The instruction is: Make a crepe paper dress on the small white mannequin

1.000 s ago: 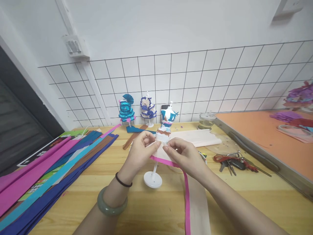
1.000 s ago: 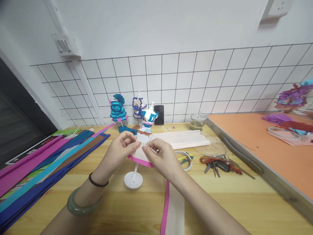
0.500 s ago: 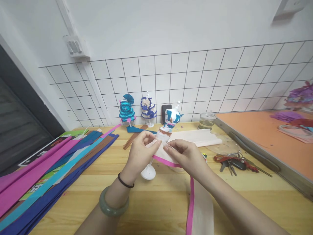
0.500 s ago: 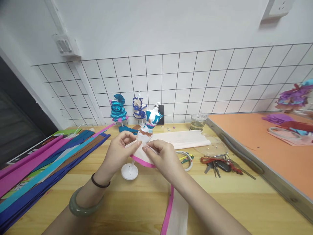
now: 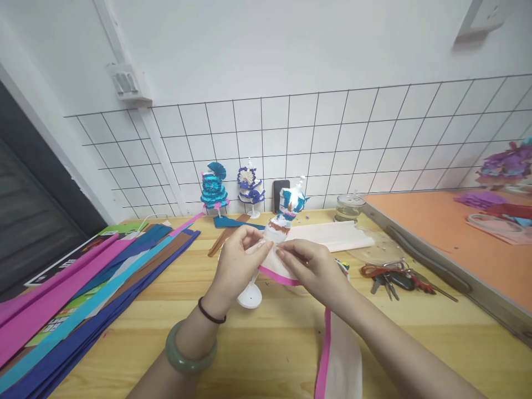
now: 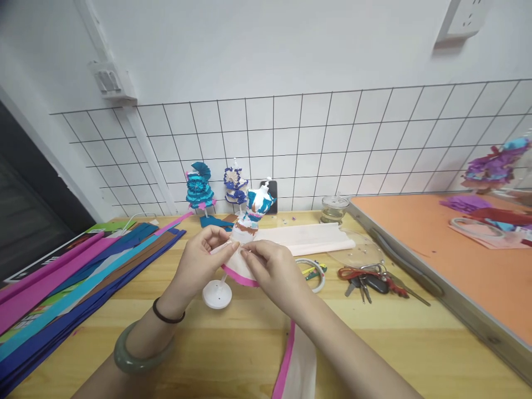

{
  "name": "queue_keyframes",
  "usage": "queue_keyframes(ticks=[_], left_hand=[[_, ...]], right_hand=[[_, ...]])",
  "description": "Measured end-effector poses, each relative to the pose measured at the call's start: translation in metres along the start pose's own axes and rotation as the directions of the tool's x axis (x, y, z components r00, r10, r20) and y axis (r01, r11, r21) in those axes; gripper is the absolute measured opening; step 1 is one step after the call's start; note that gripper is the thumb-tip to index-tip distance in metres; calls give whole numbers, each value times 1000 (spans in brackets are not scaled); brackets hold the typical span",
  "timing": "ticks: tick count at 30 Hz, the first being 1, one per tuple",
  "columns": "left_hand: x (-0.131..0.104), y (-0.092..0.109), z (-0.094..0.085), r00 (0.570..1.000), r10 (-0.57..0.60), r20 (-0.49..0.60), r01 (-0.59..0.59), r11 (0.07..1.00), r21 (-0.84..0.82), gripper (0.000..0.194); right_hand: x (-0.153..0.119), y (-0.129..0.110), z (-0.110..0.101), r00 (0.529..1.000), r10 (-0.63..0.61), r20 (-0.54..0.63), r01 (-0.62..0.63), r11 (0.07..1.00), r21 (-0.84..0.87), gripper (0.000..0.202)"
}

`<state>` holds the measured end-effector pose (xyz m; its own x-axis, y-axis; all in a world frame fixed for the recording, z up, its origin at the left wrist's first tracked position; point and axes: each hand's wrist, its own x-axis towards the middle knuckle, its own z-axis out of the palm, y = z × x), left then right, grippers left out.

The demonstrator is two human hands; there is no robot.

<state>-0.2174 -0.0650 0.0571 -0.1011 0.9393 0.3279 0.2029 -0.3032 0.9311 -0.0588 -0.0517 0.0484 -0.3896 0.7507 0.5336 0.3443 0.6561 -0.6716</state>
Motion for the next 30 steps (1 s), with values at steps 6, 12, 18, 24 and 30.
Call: queue_keyframes(ticks=[6,12,18,24,30], left_hand=[[2,2,1,1000,-27,6,27,997,-66,19],[2,1,0,999,-26,37,31,989,-144,20],[2,0,1,997,-57,55,66,979,-193,24],[1,3,2,995,-74,66,86,976,-198,24],[-1,6,3,994,-85,75,98,977,-191,25]], right_hand=[[-1,-1,1,1000,15,-11,-15,999,44,19],[-1,0,1,1000,-9,-17,10,997,82,21],[-1,1,3,996,89,-31,-84,986,142,18],[-2,2,4,987,140,-84,-127,981,149,17],[-1,4,4,984,136,-115,-123,986,111,18]])
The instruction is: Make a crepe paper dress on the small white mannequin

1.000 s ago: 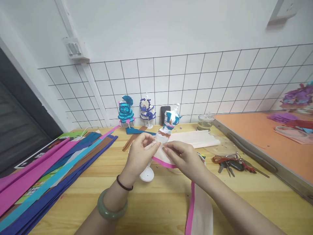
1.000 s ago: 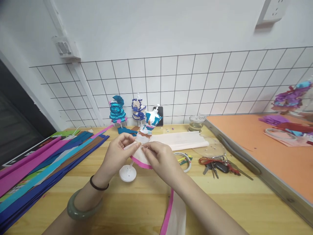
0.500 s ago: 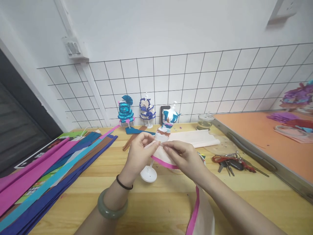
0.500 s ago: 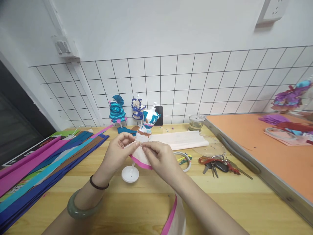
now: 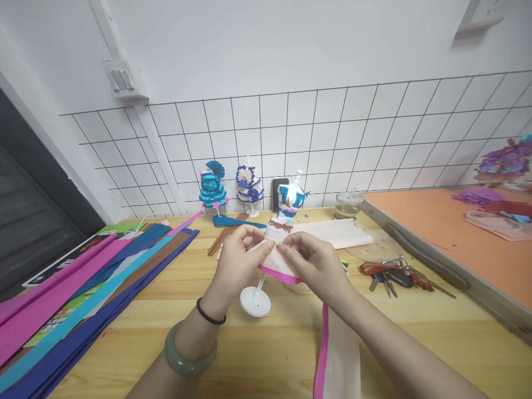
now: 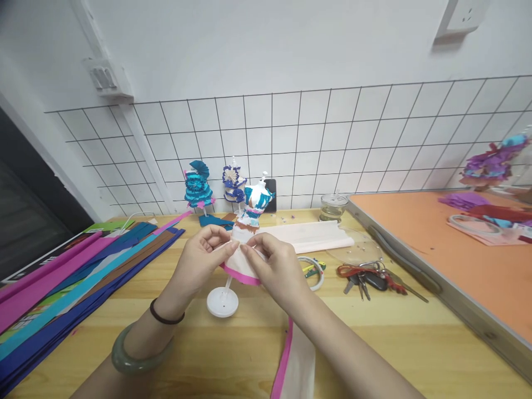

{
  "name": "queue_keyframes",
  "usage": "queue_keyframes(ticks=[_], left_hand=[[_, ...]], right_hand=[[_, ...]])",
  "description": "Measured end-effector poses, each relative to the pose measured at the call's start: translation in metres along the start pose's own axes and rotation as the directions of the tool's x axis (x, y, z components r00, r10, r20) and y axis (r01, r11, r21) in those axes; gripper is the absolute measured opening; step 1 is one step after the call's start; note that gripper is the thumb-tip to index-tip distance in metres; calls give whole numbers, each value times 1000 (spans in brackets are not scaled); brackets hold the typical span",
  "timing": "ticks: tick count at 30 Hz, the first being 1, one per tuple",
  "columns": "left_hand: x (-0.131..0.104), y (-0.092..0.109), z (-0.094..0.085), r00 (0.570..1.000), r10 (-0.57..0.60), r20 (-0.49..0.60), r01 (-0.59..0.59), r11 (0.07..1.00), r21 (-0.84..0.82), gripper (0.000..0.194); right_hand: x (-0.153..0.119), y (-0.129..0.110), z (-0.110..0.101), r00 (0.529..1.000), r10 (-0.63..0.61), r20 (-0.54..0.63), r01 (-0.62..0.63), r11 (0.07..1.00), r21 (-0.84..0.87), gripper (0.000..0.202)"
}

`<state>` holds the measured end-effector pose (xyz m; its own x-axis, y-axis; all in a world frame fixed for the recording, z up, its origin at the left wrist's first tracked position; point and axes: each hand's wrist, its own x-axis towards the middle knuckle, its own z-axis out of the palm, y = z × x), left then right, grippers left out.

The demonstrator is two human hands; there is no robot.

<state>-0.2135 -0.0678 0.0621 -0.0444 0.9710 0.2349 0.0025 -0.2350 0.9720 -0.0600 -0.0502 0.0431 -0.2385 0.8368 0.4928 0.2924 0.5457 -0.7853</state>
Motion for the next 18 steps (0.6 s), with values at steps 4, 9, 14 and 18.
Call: queue_keyframes(ticks=[4,9,14,18], left_hand=[[-1,2,0,1000,-14,-14,14,1000,1,27],[-1,0,1,1000,-13,7,13,1000,-3,24],[0,-2,2,1000,3,23,-2,1000,-27,22],[0,-1,2,1000,3,-4,-3,1000,3,25]], right_hand=[[0,0,0,1000,-8,-21,7,999,-45,20],[0,0,0,999,-8,-45,4,996,-87,19],[0,1,0,999,-4,-51,0,997,-81,19],[-1,1,0,999,-3,-45,0,997,-76,18]])
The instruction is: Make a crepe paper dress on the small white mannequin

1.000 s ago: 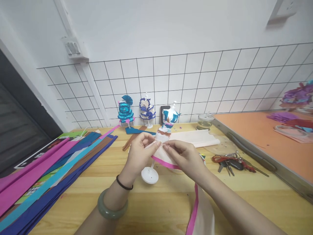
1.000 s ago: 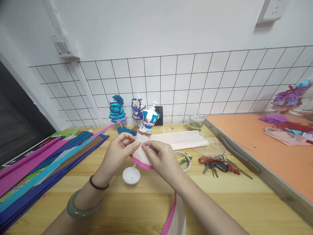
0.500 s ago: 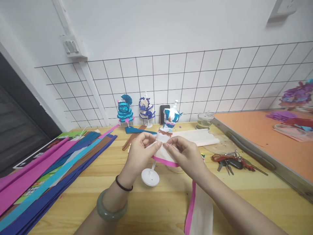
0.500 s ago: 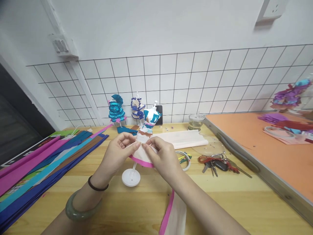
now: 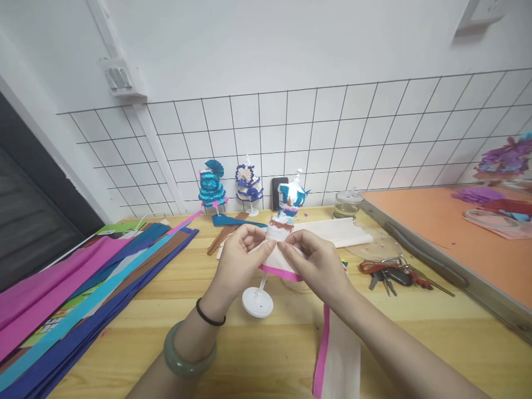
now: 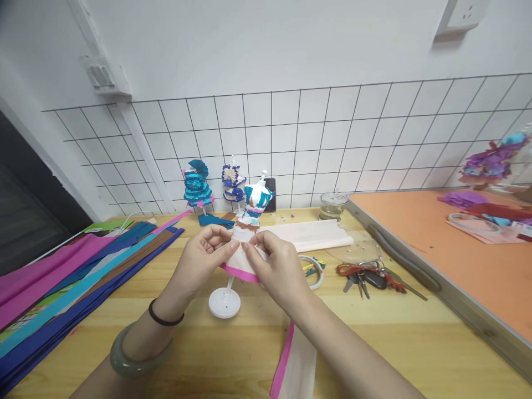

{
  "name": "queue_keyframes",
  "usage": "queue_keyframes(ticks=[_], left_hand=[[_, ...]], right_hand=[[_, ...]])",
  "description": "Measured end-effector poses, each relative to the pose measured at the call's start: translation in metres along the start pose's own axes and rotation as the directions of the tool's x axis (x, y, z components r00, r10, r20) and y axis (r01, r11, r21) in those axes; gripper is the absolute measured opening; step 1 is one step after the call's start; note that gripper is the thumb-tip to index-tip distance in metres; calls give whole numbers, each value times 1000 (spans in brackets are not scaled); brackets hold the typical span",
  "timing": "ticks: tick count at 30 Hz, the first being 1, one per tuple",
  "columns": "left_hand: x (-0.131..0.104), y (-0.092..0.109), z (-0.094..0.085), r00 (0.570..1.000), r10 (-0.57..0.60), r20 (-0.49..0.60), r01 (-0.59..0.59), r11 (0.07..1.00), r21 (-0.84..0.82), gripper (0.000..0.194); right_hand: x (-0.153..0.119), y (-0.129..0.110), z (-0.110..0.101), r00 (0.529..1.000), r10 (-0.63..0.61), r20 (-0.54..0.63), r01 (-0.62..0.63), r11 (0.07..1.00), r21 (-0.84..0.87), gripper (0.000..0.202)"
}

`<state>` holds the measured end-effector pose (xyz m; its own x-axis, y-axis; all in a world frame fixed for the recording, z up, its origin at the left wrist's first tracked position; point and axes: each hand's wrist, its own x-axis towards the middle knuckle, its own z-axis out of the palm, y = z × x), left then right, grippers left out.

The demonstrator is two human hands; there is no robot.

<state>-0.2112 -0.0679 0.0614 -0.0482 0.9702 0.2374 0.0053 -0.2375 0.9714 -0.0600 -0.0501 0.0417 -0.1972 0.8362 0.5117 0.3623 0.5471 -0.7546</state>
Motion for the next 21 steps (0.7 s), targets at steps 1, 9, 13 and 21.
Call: queue_keyframes(ticks=[1,9,13,21], left_hand=[[0,0,0,1000,-1,-5,1,1000,6,27],[1,-4,-1,1000,-8,-17,7,998,-67,34],[4,-5,-4,999,-33,-35,30,997,-69,35],[7,-3,-8,992,-83,-93,77,995,-63,38]], right_hand=[[0,0,0,1000,-7,-3,7,1000,-4,18],[-1,3,3,1000,-25,-5,25,997,-73,17],[0,1,-1,988,-155,-23,149,973,-175,13],[-5,-4,3,728,-653,209,661,585,-470,20]])
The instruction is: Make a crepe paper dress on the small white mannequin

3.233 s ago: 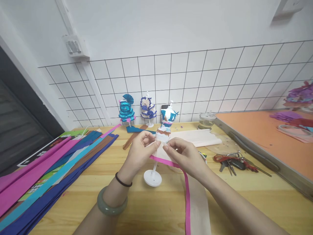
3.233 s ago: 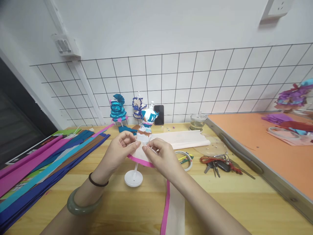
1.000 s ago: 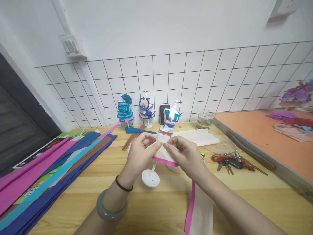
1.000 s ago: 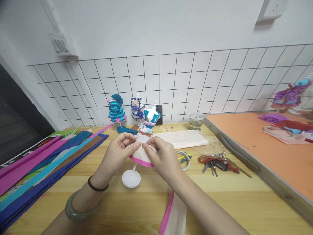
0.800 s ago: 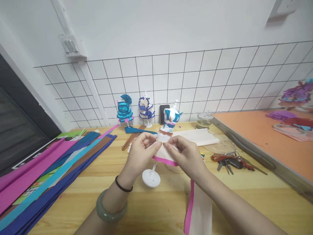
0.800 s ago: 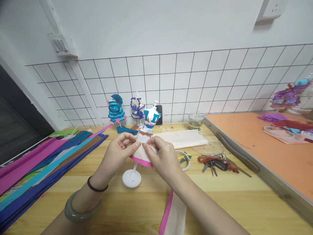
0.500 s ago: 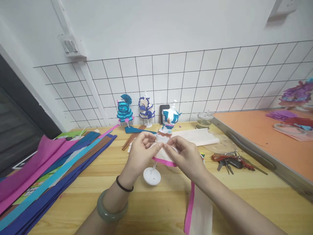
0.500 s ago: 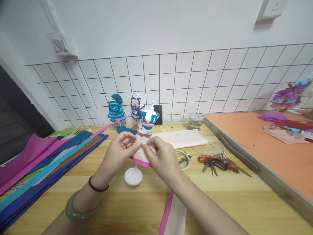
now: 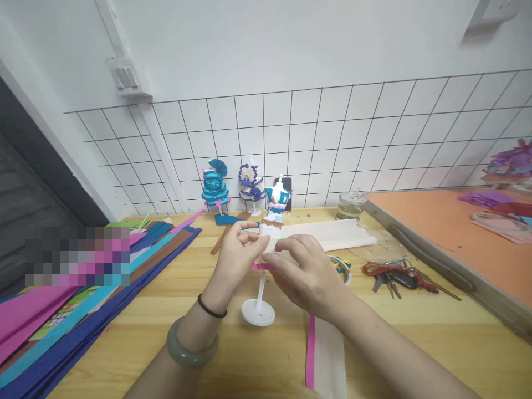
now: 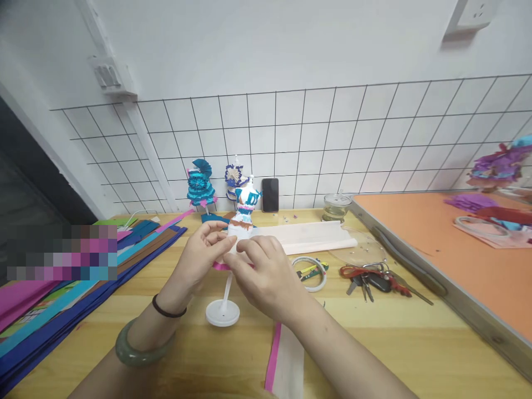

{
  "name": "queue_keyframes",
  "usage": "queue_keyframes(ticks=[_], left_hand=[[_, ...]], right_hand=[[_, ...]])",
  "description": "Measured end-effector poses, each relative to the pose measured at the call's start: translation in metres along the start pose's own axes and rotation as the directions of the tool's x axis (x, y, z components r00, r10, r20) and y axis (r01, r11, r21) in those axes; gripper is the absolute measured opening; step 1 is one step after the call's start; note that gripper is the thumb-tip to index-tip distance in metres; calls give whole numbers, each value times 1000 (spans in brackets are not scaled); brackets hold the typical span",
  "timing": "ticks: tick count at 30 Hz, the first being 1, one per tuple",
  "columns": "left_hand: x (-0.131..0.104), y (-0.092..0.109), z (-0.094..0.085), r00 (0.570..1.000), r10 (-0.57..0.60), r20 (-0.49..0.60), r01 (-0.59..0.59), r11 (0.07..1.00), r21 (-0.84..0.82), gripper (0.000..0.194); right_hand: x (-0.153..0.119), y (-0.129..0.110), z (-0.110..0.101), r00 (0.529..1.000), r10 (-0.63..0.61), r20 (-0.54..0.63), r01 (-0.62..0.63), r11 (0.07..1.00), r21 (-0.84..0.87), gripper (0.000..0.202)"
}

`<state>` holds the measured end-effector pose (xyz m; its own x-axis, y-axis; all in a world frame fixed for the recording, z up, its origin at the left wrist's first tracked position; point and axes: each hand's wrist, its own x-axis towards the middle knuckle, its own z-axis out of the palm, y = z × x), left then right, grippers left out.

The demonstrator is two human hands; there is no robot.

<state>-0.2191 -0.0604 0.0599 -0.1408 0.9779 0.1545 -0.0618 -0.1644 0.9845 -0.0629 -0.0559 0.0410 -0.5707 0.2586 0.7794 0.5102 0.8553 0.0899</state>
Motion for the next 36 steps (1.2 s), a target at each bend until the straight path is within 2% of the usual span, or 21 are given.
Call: queue_keyframes(ticks=[3,9,13,16,18,20,21,23,24,26,29,31,34,36], left_hand=[[0,-1,0,1000,-16,12,16,1000,5,38],[-1,-3,-1,1000,0,2,0,999,40,38],[0,-1,-1,1000,7,-8,-7,999,41,38],[1,2,-2,999,36,-1,-36,998,48,36],[1,5,-5,999,54,4,-54,997,55,36],[1,9,-7,999,48,16,-49,997,68,35],[1,10,-8,999,41,25,-43,996,74,35],[1,12,-10,999,31,43,-34,996,79,36],[1,12,-11,998,32,52,-35,996,76,36],[1,12,-12,997,37,67,-41,997,63,37],[1,11,-12,996,46,78,-51,997,57,38],[0,11,-11,995,53,80,-58,996,62,37],[-1,13,-9,995,58,81,-63,996,65,37],[-1,13,-7,996,55,75,-60,996,66,37]], right_hand=[[-3,-2,4,999,-52,3,52,996,-73,21],[-4,-9,4,987,-162,-7,161,984,-74,18],[-3,-12,6,987,-163,-9,162,984,-75,18],[-4,-13,6,987,-163,3,163,987,-4,22],[-4,-12,5,992,-124,-15,125,985,115,24],[-4,-9,5,996,27,-84,-5,967,255,19],[-3,-7,5,983,143,-118,-99,942,320,15],[-2,-3,7,909,398,-126,-312,847,430,9],[-2,-1,8,860,504,-78,-411,775,481,9],[0,2,10,766,635,102,-564,588,580,14],[3,5,12,664,658,356,-661,293,690,22],[4,4,12,627,653,425,-670,172,723,25],[5,1,12,595,666,449,-674,110,730,25],[5,0,12,600,671,435,-665,117,738,24]])
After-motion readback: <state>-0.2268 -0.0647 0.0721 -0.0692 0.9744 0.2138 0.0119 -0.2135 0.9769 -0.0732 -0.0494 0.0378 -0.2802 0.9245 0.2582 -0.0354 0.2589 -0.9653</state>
